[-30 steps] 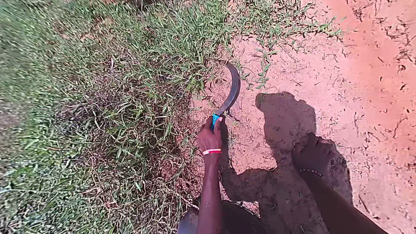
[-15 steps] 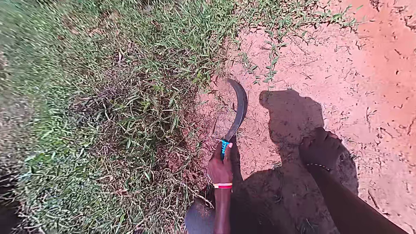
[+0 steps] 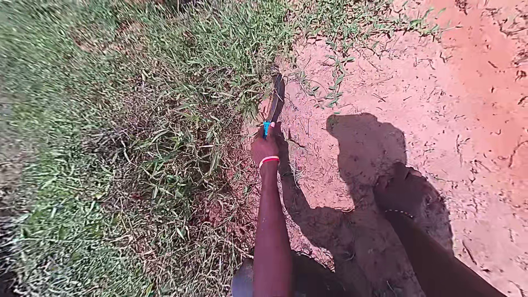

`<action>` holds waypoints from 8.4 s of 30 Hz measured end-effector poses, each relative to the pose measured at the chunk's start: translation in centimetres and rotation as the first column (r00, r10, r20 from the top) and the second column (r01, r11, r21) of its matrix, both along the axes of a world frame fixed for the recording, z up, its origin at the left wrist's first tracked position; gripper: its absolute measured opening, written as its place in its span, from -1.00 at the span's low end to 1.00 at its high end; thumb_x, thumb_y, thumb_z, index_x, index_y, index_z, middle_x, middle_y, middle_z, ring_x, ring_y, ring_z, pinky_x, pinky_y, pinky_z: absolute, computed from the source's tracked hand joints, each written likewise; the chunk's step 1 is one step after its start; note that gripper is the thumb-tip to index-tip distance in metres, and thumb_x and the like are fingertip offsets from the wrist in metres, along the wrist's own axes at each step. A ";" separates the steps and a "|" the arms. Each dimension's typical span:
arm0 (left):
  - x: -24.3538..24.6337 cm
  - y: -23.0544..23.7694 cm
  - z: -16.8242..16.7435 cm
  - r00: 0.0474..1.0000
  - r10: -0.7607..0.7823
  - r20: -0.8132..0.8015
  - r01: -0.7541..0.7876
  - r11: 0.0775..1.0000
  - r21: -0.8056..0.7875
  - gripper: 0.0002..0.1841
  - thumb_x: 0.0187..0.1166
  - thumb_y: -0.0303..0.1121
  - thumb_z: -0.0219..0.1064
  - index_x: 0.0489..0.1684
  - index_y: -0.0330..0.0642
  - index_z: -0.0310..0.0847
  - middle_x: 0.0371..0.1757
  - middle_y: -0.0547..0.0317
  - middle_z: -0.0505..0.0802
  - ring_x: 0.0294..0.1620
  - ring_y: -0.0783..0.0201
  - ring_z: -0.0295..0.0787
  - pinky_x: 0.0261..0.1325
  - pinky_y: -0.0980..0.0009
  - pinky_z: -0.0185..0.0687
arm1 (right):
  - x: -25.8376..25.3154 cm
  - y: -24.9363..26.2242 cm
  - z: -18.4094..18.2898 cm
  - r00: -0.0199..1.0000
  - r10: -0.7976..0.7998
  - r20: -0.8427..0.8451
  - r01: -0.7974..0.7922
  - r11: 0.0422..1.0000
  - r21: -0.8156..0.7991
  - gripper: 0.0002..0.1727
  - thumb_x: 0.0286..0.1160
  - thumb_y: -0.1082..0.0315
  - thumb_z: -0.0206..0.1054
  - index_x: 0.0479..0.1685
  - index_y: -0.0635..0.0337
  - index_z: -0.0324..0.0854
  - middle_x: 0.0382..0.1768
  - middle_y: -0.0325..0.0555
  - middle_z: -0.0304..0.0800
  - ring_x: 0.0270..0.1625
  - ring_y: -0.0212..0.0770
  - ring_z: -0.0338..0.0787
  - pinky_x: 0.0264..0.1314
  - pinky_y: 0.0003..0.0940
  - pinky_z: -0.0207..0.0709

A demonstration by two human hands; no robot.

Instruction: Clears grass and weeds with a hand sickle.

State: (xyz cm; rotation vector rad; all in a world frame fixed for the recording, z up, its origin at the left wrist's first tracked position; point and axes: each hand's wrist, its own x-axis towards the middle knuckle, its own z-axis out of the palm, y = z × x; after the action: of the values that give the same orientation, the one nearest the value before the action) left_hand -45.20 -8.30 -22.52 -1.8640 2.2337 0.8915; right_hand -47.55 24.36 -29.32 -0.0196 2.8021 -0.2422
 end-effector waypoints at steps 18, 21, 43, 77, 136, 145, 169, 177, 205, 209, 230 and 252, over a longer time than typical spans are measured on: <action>-4.7 -4.4 0.4 1.000 -0.013 0.027 0.012 0.999 0.047 -0.30 0.80 0.19 0.03 0.57 -0.28 0.51 0.50 -0.42 0.65 0.61 -0.34 0.50 0.59 -0.33 0.31 | -0.1 -0.3 0.3 0.999 -0.013 -0.039 0.013 1.000 0.002 -0.22 0.57 -0.03 -0.03 0.73 0.29 0.27 0.55 0.66 0.37 0.63 0.65 0.33 0.65 0.51 0.01; -0.3 -2.2 -1.0 0.994 -0.089 0.068 0.090 0.996 -0.020 -0.22 0.77 0.35 -0.18 0.55 -0.13 0.52 0.35 -0.39 0.74 0.42 -0.40 0.65 0.32 -0.45 0.51 | 0.5 -0.2 0.2 1.000 -0.012 -0.004 0.012 1.000 0.019 -0.21 0.61 -0.03 -0.06 0.76 0.28 0.23 0.57 0.65 0.35 0.65 0.63 0.32 0.68 0.49 0.00; -0.3 2.4 4.9 0.948 -0.126 0.293 0.099 0.990 0.104 -0.35 0.89 0.13 -0.17 0.49 -0.21 0.58 0.29 -0.28 0.82 0.41 -0.20 0.74 0.44 -0.17 0.56 | 0.5 0.2 -0.5 0.997 0.000 -0.072 -0.001 1.000 -0.009 -0.18 0.49 -0.02 -0.03 0.66 0.41 0.30 0.60 0.59 0.34 0.67 0.60 0.31 0.57 0.57 0.06; 12.1 12.2 5.8 0.900 -0.119 0.420 0.095 0.992 0.077 -0.39 0.87 0.13 -0.08 0.53 -0.14 0.57 -0.05 -0.25 0.92 0.05 -0.25 0.91 0.11 -0.22 0.72 | 0.2 -0.1 -0.7 0.994 0.005 -0.111 -0.010 0.999 -0.038 -0.24 0.51 0.00 -0.01 0.64 0.32 0.35 0.55 0.61 0.38 0.62 0.61 0.37 0.56 0.54 0.10; 6.9 -0.5 -1.1 0.894 -0.399 -0.204 0.391 0.917 -0.080 -0.51 0.76 -0.05 0.20 0.29 -0.31 0.74 -0.18 -0.22 0.91 -0.13 -0.14 0.90 0.08 -0.17 0.71 | 0.4 -0.2 0.0 0.999 -0.013 -0.045 0.011 0.999 -0.044 -0.23 0.52 0.07 0.01 0.68 0.42 0.29 0.59 0.65 0.31 0.66 0.65 0.28 0.64 0.56 -0.02; 14.5 8.7 0.0 0.809 -0.576 -0.120 0.534 0.805 -0.259 -0.44 0.62 0.06 0.28 0.12 -0.34 0.85 -0.25 -0.17 0.95 -0.40 -0.14 0.93 -0.33 -0.12 0.81 | 0.3 0.0 -0.3 0.995 0.005 -0.096 -0.010 0.999 -0.044 -0.21 0.49 0.02 -0.02 0.66 0.40 0.31 0.58 0.62 0.34 0.65 0.62 0.31 0.58 0.57 0.04; -3.8 -11.5 -2.4 0.968 -0.153 0.197 0.158 0.987 -0.009 -0.31 0.77 0.25 0.03 0.39 -0.23 0.66 0.33 -0.38 0.78 0.44 -0.35 0.68 0.42 -0.38 0.50 | 0.4 0.1 -0.8 0.991 0.010 -0.133 -0.015 0.999 -0.031 -0.19 0.47 -0.04 -0.05 0.60 0.43 0.38 0.49 0.62 0.45 0.58 0.64 0.40 0.53 0.57 0.11; 6.3 -1.9 -0.2 0.933 -0.169 0.316 0.153 0.985 0.077 -0.33 0.84 0.20 -0.06 0.52 -0.20 0.56 0.23 -0.33 0.84 0.33 -0.28 0.78 0.38 -0.28 0.58 | 0.2 -0.2 0.2 0.999 -0.007 -0.043 0.006 1.000 -0.023 -0.25 0.54 0.02 0.05 0.68 0.33 0.31 0.59 0.62 0.33 0.66 0.61 0.31 0.62 0.53 0.04; 9.3 -7.7 -0.7 0.942 -0.147 0.300 0.148 0.989 0.020 -0.22 0.76 0.32 -0.03 0.42 -0.27 0.62 0.30 -0.42 0.77 0.41 -0.36 0.68 0.41 -0.35 0.51 | 0.0 -0.4 0.2 1.000 -0.019 -0.019 0.018 0.999 -0.042 -0.25 0.57 -0.02 0.00 0.71 0.24 0.28 0.62 0.54 0.32 0.67 0.58 0.30 0.57 0.55 0.07; 15.9 -3.2 0.3 0.895 -0.148 0.421 0.138 0.989 0.055 -0.29 0.81 0.23 -0.04 0.45 -0.27 0.62 0.34 -0.36 0.78 0.44 -0.27 0.70 0.48 -0.26 0.50 | 0.2 0.2 0.1 0.999 -0.027 -0.030 0.025 0.997 -0.078 -0.27 0.57 0.02 0.10 0.67 0.27 0.29 0.61 0.61 0.28 0.68 0.62 0.25 0.59 0.56 0.01; 3.4 -4.6 -1.5 0.984 -0.166 0.064 0.159 0.982 0.098 -0.19 0.79 0.31 -0.10 0.29 -0.40 0.65 0.20 -0.50 0.77 0.29 -0.42 0.72 0.29 -0.43 0.53 | 0.0 -0.1 0.1 1.000 -0.011 -0.023 0.010 0.998 -0.065 -0.23 0.55 -0.03 0.02 0.67 0.31 0.30 0.59 0.59 0.33 0.67 0.61 0.29 0.56 0.60 0.04; 11.0 1.8 9.4 0.999 0.007 0.036 -0.014 0.983 0.185 -0.40 0.87 0.09 0.00 0.08 -0.40 0.64 -0.34 -0.09 0.74 -0.40 0.08 0.71 -0.14 0.08 0.70 | -0.1 0.4 -1.0 0.999 -0.026 -0.025 0.024 0.996 -0.085 -0.25 0.56 -0.04 -0.02 0.63 0.32 0.27 0.58 0.62 0.28 0.66 0.63 0.25 0.53 0.63 0.02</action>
State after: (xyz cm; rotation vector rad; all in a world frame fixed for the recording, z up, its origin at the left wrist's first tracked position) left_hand -34.19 -6.51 -13.12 -1.7948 2.0440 1.0214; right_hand -47.66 24.73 -30.28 -0.0071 2.8173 -0.3687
